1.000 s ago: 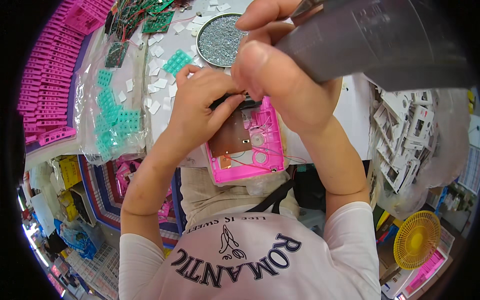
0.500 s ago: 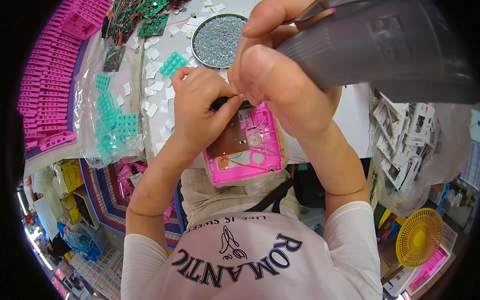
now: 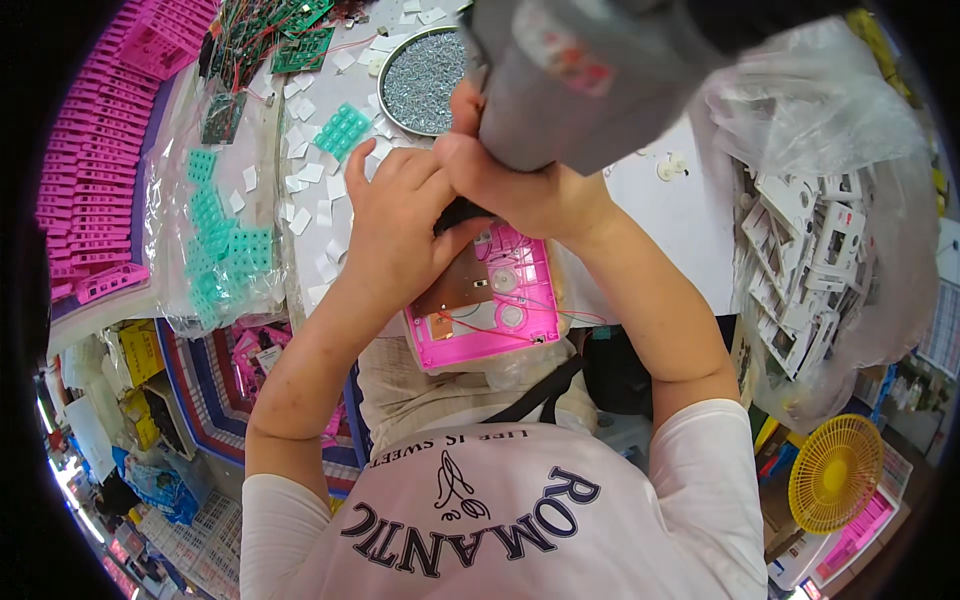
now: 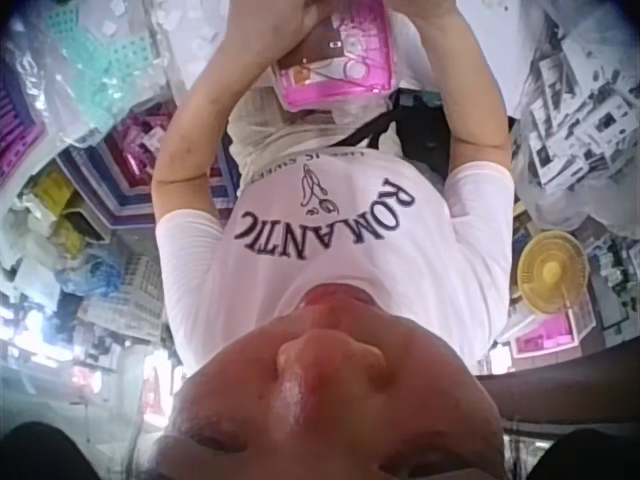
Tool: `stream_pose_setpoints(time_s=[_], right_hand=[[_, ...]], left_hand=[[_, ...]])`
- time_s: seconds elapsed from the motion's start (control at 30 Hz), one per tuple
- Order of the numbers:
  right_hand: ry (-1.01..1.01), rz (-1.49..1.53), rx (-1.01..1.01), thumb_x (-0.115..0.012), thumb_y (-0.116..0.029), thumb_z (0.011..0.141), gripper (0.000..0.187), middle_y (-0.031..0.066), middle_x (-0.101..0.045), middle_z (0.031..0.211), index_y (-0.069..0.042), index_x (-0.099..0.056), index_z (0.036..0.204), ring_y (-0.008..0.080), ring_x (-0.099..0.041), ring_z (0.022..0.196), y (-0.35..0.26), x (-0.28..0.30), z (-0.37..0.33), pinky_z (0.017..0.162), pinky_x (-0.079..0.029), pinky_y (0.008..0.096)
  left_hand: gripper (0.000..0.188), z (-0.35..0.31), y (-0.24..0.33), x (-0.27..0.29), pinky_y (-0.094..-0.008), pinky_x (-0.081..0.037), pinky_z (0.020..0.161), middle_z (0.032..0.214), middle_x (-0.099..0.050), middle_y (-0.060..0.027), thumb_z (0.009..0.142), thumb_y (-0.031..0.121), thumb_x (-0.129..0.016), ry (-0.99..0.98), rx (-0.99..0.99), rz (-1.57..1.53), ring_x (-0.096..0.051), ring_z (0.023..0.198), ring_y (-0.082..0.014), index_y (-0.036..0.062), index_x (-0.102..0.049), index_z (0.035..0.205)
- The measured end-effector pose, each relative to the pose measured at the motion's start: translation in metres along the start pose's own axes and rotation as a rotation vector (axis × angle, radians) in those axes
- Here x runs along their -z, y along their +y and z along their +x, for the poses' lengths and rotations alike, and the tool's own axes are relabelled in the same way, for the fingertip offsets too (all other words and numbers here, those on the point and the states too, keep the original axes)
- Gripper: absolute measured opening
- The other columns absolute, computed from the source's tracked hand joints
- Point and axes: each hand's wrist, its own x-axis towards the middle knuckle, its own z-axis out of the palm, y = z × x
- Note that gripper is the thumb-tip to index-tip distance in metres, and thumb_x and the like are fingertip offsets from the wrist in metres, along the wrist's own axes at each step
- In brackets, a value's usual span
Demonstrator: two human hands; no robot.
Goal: Assembling electronic components, circuit boards, and wiring into a pink plastic toy housing at a workbench.
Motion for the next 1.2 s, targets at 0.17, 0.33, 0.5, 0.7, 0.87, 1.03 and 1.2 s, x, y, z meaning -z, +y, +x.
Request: stream_pose_setpoints(time_s=[0.17, 0.33, 0.5, 0.7, 0.87, 1.03, 1.2], right_hand=[[-0.181, 0.138, -0.159, -0.067, -0.006, 0.089, 0.021, 0.0056, -0.058, 0.07, -0.003, -0.052, 0.103, 0.0153, -0.054, 0.056, -0.006, 0.012, 0.019, 0.055, -0.046, 0.0295], [0.198, 0.591, -0.334, -0.068, -0.023, 0.096, 0.034, 0.0066, -0.069, 0.086, -0.002, -0.059, 0.121, 0.0183, -0.065, 0.077, -0.021, 0.056, 0.063, 0.069, -0.053, 0.0343], [0.068, -0.857, -0.448, -0.068, -0.018, 0.094, 0.033, 0.0047, -0.073, 0.099, -0.006, -0.07, 0.125, 0.0193, -0.068, 0.087, 0.042, 0.196, 0.035, 0.079, -0.057, 0.0355], [-0.149, -1.052, -0.178, -0.07, -0.014, 0.086, 0.037, 0.0067, -0.071, 0.104, -0.014, -0.072, 0.123, 0.0257, -0.066, 0.091, 0.071, 0.117, 0.025, 0.081, -0.057, 0.0372], [-0.108, -1.278, -0.009, -0.07, -0.016, 0.085, 0.036, 0.0049, -0.069, 0.114, -0.018, -0.072, 0.121, 0.03, -0.063, 0.105, 0.104, 0.088, 0.028, 0.086, -0.059, 0.0419], [0.017, -0.94, -0.152, -0.068, -0.019, 0.093, 0.033, 0.0053, -0.071, 0.114, -0.011, -0.069, 0.125, 0.0224, -0.066, 0.095, 0.07, 0.111, 0.028, 0.082, -0.055, 0.0384], [-0.419, 0.002, -0.584, -0.066, -0.024, 0.1, 0.031, -0.0002, -0.07, 0.106, -0.004, -0.069, 0.123, 0.0067, -0.062, 0.085, -0.023, 0.055, -0.031, 0.072, -0.051, 0.0273]], left_hand=[[0.032, 0.01, -0.008, 0.001, -0.047, -0.046, 0.097, 0.1, -0.063, -0.0095, 0.077, 0.021, -0.082, -0.175, 0.032, -0.225, -0.061, 0.097, -0.0335, 0.0067, -0.066, 0.099], [0.043, -0.011, 0.012, 0.054, -0.0392, -0.052, 0.093, 0.113, -0.069, -0.017, 0.075, 0.003, -0.083, -0.024, -0.048, -0.182, -0.067, 0.106, -0.0348, 0.0027, -0.062, 0.112], [0.055, -0.104, 0.01, 0.161, -0.0386, -0.044, 0.107, 0.13, -0.057, -0.0177, 0.075, -0.008, -0.071, -0.001, 0.371, -0.224, -0.056, 0.125, -0.0288, -0.0003, -0.058, 0.129], [0.06, -0.273, -0.044, 0.235, -0.0456, -0.048, 0.098, 0.126, -0.058, -0.0218, 0.074, 0.01, -0.076, -0.689, 1.006, 0.333, -0.058, 0.116, -0.0422, 0.0025, -0.06, 0.131], [0.061, -0.286, -0.038, 0.228, -0.0474, -0.047, 0.102, 0.131, -0.059, -0.0228, 0.077, 0.009, -0.078, -0.632, 0.978, 0.277, -0.057, 0.12, -0.0445, 0.0026, -0.058, 0.135], [0.049, -0.168, 0.019, 0.16, -0.0453, -0.052, 0.095, 0.122, -0.067, -0.0195, 0.079, 0.005, -0.077, -0.43, 0.522, 0.061, -0.064, 0.11, -0.0411, 0.0026, -0.064, 0.127], [0.048, -0.096, 0.051, 0.068, -0.0444, -0.052, 0.093, 0.12, -0.065, -0.0159, 0.078, 0.005, -0.08, -0.076, 0.277, -0.329, -0.065, 0.104, -0.0338, 0.0039, -0.064, 0.124]])
